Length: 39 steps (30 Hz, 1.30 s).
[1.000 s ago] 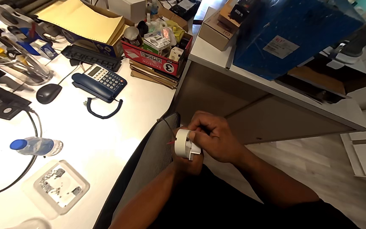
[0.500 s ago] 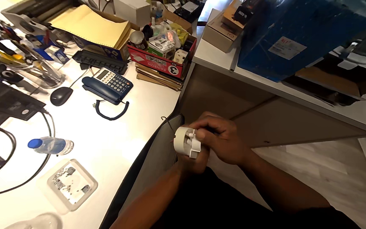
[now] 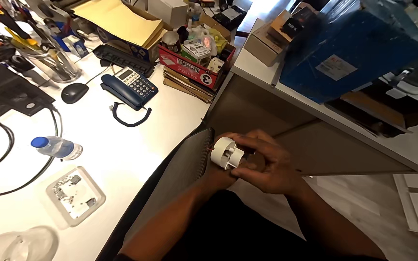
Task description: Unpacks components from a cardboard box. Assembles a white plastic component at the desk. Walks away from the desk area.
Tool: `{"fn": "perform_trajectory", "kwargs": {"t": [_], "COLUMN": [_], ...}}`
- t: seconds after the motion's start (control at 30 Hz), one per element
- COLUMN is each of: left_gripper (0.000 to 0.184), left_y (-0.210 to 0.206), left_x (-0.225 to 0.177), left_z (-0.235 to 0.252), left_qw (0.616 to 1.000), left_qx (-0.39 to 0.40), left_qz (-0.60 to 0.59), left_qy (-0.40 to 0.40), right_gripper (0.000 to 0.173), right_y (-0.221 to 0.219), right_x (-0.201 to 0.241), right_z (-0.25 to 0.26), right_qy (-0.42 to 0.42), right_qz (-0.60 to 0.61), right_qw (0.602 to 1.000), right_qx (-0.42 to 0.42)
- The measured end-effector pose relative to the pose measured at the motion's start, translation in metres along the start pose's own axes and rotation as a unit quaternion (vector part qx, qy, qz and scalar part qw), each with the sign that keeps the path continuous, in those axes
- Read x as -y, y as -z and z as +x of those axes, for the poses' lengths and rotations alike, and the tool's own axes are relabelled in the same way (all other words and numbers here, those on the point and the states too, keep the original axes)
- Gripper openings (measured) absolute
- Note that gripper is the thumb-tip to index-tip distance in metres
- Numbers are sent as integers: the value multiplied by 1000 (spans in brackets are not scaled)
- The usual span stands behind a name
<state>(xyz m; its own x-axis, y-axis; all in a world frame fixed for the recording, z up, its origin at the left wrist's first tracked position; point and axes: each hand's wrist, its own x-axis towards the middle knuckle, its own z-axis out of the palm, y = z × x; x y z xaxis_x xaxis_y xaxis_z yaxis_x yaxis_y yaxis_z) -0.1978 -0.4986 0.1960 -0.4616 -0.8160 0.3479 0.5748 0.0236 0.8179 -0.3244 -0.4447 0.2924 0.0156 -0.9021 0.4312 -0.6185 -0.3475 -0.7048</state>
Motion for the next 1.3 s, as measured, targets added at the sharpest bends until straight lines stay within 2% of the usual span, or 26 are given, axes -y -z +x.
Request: {"fn": "perform_trajectory", "kwargs": {"t": [0.13, 0.27, 0.33, 0.47, 0.6, 0.8, 0.9, 1.13, 1.3], "left_gripper": [56, 45, 45, 47, 45, 46, 44, 47, 41], "left_y": [-2, -6, -5, -5, -3, -2, -3, -19, -13], "left_x": [-2, 3, 9, 16, 16, 16, 20, 3, -1], "left_z": [1, -4, -2, 4, 1, 0, -3, -8, -7], "left_qw": [1000, 999, 999, 994, 988, 980, 983, 993, 992], "left_qx": [25, -3, -9, -17, -10, 3, 3, 36, 83], "left_qz": [7, 41, 40, 99, 138, 180, 177, 56, 6], "left_qy": [-6, -25, -27, -48, -76, -82, -55, 99, 96], "right_gripper": [52, 52, 54, 29, 20, 14, 12, 9, 16], "right_y": [0, -4, -5, -3, -1, -7, -8, 0, -3], "right_x": [1, -1, 5, 14, 15, 14, 8, 6, 11], "right_z": [-8, -16, -15, -10, -10, -13, -16, -19, -29], "right_qy": [25, 45, -18, -161, -166, -143, -155, -222, -187], "right_qz": [-78, -146, -117, -33, -6, -16, -10, 18, -16], "right_qw": [996, 986, 991, 985, 986, 988, 985, 970, 976], "right_qx": [-35, -63, -57, -54, -32, -61, -73, -100, -115]}}
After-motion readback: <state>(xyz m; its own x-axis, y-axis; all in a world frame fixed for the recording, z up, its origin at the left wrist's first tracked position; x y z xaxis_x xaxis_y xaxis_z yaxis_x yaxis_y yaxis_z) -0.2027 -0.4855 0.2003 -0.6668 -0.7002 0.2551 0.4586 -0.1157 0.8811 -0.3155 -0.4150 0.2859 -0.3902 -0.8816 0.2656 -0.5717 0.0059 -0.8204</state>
